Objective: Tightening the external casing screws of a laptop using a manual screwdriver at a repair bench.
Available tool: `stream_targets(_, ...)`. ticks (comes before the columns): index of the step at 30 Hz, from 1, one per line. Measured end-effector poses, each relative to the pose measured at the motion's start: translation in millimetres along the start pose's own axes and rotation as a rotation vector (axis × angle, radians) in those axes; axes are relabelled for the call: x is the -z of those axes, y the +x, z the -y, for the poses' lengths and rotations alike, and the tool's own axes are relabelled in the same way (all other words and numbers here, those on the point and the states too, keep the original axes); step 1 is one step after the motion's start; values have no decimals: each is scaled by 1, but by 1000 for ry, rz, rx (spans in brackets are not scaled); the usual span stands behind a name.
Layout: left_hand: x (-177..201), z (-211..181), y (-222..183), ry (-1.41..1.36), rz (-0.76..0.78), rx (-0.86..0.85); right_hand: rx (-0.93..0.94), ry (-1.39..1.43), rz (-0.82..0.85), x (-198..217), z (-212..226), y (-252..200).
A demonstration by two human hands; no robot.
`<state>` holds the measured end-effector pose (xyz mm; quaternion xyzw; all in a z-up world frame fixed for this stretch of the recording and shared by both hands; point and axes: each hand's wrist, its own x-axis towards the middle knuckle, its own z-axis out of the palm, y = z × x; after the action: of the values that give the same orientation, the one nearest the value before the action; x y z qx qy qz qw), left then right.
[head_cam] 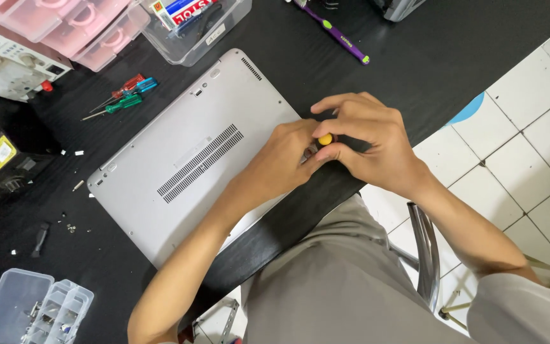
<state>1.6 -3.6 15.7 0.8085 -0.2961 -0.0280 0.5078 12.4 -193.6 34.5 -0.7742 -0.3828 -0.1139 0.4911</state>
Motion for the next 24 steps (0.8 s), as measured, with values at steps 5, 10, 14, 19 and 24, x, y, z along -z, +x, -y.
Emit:
stream_targets(5, -7, -3, -2, 71, -113, -24, -3, -14, -2, 5, -2, 0)
stream_targets(10, 2, -4, 0, 78, -12, 48, 127, 101, 152, 15, -8, 10)
stream_targets(14, 7, -11, -2, 21, 10, 41, 91, 107, 137, 9, -4, 7)
stream_targets(19, -4, -3, -1, -22, -130, 72, 57, 93, 33, 10, -4, 5)
stream_targets(24, -4, -3, -1, 29, -67, 8, 20, 57, -47, 3, -6, -4)
